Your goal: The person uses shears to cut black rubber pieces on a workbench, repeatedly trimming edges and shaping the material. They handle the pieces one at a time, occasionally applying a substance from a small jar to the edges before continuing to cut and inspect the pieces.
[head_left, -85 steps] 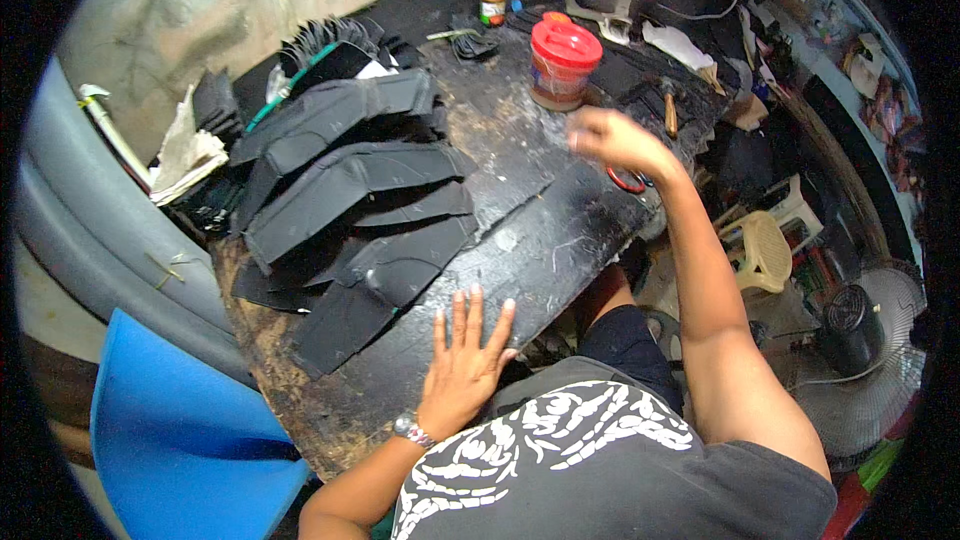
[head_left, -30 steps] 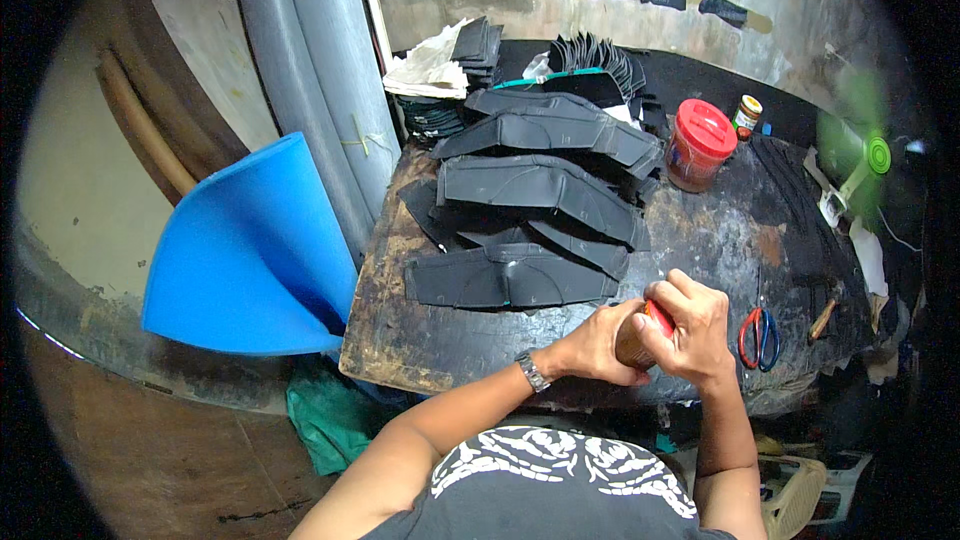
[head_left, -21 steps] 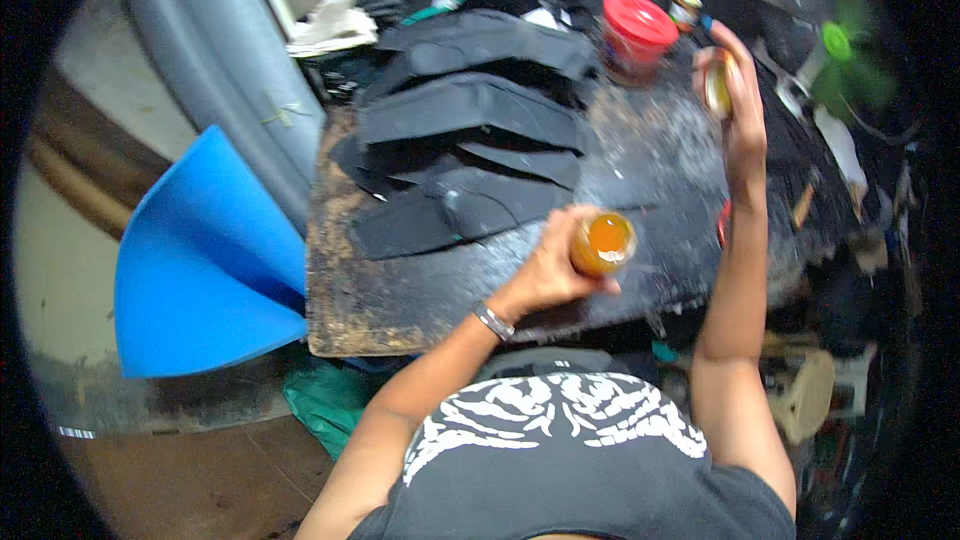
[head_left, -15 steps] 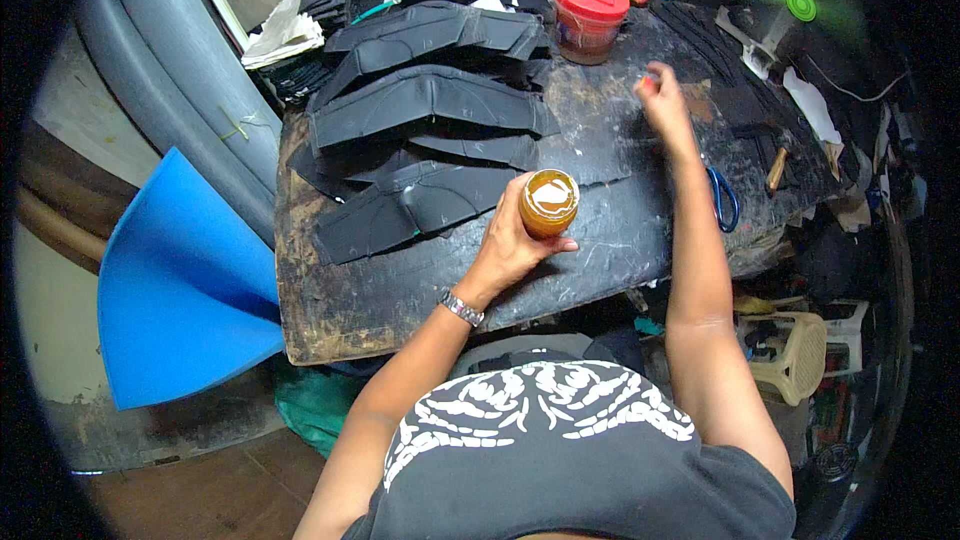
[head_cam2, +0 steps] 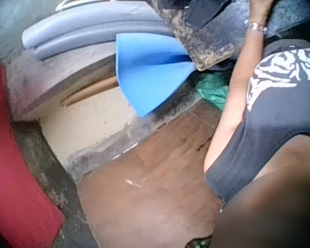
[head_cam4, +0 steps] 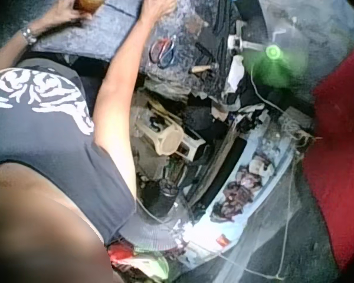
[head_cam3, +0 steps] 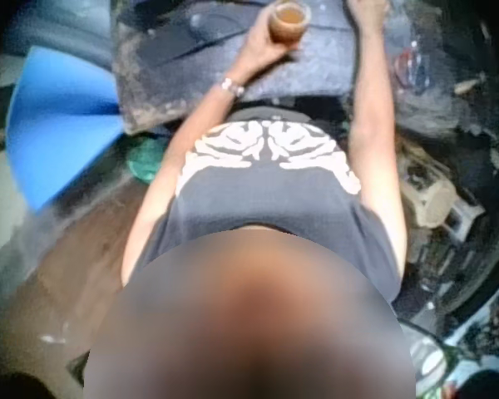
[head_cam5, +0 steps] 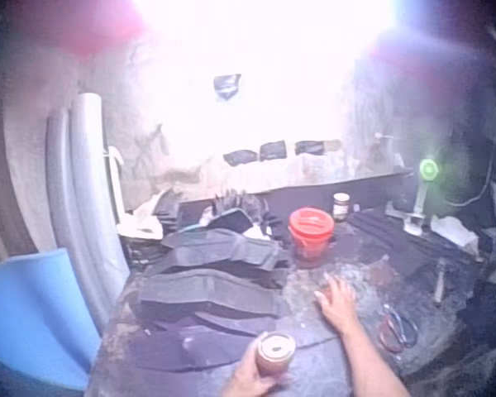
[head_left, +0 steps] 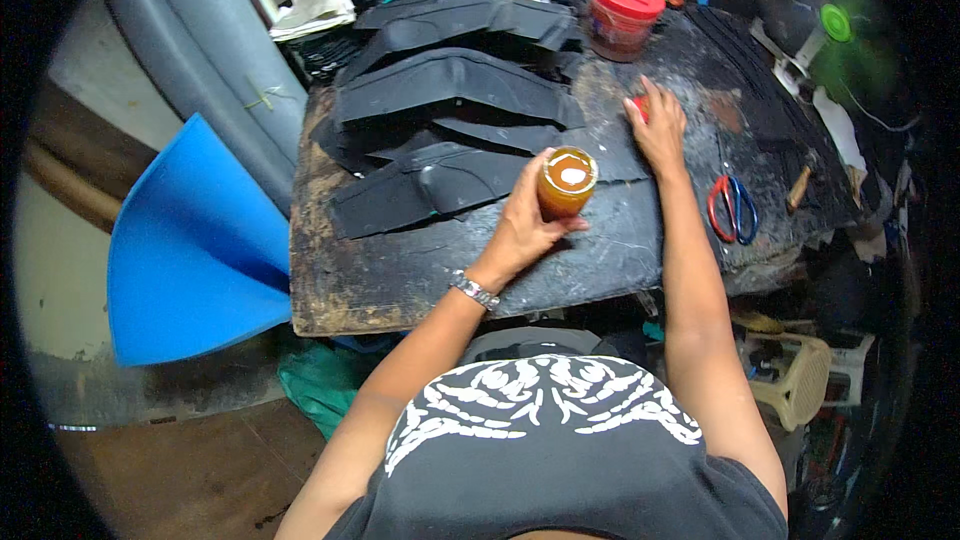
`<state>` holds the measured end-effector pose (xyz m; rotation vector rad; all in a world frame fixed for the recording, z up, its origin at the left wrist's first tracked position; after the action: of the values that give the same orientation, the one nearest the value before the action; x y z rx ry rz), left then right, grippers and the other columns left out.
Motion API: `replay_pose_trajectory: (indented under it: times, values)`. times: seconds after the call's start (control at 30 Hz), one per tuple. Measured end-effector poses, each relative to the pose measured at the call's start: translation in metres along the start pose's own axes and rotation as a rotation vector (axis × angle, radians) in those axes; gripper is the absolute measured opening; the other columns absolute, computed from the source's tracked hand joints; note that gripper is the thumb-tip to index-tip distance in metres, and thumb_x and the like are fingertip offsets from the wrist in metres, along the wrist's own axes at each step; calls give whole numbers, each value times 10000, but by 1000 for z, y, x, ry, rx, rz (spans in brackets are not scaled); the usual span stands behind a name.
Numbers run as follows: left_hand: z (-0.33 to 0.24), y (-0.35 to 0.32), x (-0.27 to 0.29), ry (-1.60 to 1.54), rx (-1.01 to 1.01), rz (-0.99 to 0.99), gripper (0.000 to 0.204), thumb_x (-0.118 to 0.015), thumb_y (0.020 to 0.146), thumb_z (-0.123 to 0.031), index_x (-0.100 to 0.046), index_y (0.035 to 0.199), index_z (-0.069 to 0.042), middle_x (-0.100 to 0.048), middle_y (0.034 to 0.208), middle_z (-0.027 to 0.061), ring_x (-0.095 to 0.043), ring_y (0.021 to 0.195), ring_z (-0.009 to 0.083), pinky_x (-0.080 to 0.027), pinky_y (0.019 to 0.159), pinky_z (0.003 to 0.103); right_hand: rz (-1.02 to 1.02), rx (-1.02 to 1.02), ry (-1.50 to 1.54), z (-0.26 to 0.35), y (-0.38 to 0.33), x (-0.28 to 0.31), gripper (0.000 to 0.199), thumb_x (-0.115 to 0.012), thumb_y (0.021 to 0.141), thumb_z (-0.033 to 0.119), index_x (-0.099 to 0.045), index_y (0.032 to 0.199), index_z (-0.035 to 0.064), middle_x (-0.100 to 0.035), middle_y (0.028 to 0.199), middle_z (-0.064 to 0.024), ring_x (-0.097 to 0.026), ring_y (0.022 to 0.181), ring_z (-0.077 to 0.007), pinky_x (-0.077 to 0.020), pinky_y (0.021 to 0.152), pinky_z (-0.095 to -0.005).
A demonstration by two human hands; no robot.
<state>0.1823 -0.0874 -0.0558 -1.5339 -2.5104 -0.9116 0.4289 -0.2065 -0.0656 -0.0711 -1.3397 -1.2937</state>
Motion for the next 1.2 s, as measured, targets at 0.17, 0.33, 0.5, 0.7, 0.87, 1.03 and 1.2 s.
replay_pose_trajectory:
  times: [0.17,0.33,0.5,0.7,0.87,1.03,1.2]
  values:
    - [0,2,0,54,39,6,888,-894,629,-291,-407,1321,-21,-577,1231,139,-559,1159,240,-439,995,357,71,84,573,47,-2,48,577,-627,861,463,-534,1310,113,-590,1239,-115,-498,1204,-268,-370,1002,-410]
    - [7,1,-8,-52,181,101,992,-857,664,-150,-253,1438,-3,-489,1339,212,-517,1232,322,-431,1025,397,537,226,1103,150,-69,71,945,-830,681,269,-321,1452,71,-417,1440,-148,-493,1230,-257,-345,1075,-384]
    - [-9,0,-17,126,16,182,1075,-807,709,-119,-82,1490,28,-372,1420,278,-403,1314,390,-356,1080,420,297,188,871,140,-64,93,962,-817,689,143,-257,1467,60,-504,1321,-218,-579,1131,-329,-463,966,-401]
    - [-9,1,-18,212,-4,151,759,-675,819,-73,-268,1453,22,-435,1358,289,-447,1250,413,-363,1063,412,-38,41,639,80,32,69,986,-800,719,204,-199,1483,38,-415,1381,-282,-466,1246,-409,-375,1047,-431]
    - [-10,5,-12,211,-6,109,528,-638,818,-21,-476,1316,41,-515,1303,253,-512,1209,388,-402,1035,399,-114,-86,530,52,62,3,1022,-793,734,238,-146,1503,54,-478,1199,-283,-500,1119,-469,-425,970,-466]
    - [-9,3,-9,194,-28,89,403,-626,835,-47,-549,1221,37,-527,1306,232,-526,1203,378,-422,1021,400,-299,48,484,57,57,5,1021,-777,758,256,-118,1511,54,-467,1220,-285,-495,1128,-451,-414,981,-465]
    - [-7,3,-5,82,23,64,289,-636,839,-48,-620,1114,38,-545,1283,229,-549,1178,363,-439,1000,392,-273,10,512,60,53,8,1029,-783,757,229,-107,1522,96,-491,1213,-261,-517,1122,-415,-427,963,-454]
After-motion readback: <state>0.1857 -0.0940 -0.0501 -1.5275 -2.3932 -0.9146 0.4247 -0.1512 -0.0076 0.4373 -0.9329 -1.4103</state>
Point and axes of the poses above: each hand's wrist, its own y-axis towards the middle knuckle, its own x-axis out of the back of the hand, z = x × y, the point moved 10 cm from there along y, towards the middle knuckle
